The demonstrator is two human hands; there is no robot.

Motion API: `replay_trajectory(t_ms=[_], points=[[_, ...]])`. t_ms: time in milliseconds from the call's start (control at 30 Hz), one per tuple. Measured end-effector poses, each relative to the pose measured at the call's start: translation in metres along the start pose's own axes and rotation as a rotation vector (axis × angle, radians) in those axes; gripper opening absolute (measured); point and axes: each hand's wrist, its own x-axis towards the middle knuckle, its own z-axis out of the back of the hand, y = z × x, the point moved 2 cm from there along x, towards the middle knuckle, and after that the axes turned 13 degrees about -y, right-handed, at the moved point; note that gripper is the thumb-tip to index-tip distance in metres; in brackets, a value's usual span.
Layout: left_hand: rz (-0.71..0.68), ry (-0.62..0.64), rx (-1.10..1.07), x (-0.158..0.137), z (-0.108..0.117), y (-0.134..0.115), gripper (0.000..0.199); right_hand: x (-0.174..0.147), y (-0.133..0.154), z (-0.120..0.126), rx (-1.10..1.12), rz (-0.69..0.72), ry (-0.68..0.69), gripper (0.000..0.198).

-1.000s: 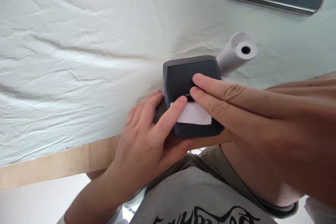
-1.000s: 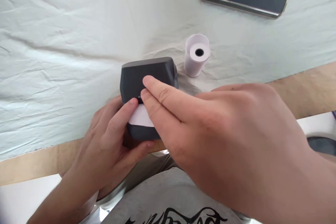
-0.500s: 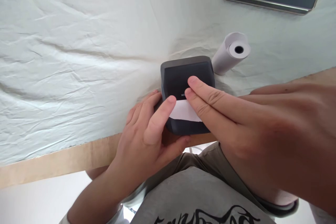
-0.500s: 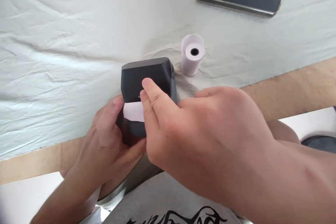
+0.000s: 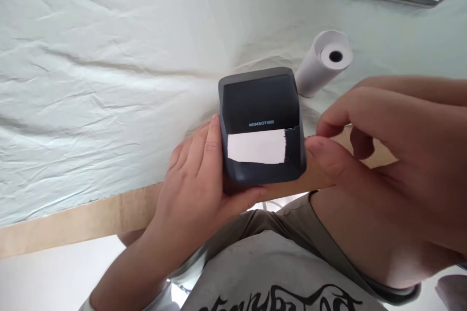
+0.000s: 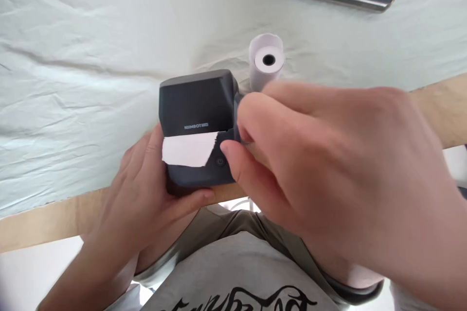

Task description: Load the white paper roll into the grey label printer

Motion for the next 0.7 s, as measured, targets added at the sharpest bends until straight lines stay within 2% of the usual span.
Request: replay_trajectory(t_ms=[33,100,233,300,400,533,700], points=[[0.008,0.004,0.009,0.001,0.000,0.000,0.111,0.000,-0.001,-0.002,-0.019,0.044,-0.016,0.069],[0.024,0.011,0.026,0.001,-0.001,0.000,0.110,0.005,-0.001,-0.011,-0.004,0.109,0.041,0.075],[0.045,0.005,0.039,0.002,0.001,0.003,0.108,0.021,-0.002,-0.027,0.050,-0.072,0.284,0.099],[0.061,0.014,0.026,0.003,0.002,0.004,0.104,0.026,-0.003,-0.031,0.055,-0.151,0.363,0.107],[0.083,0.003,0.029,0.003,0.005,0.002,0.098,0.030,-0.005,-0.035,0.075,-0.167,0.456,0.114],[0.066,-0.074,0.077,0.005,0.006,-0.003,0.086,0.034,-0.003,-0.039,0.029,-0.169,0.564,0.119],[0.053,-0.081,0.044,0.007,0.006,-0.004,0.078,0.038,0.002,-0.041,-0.011,-0.202,0.594,0.128]])
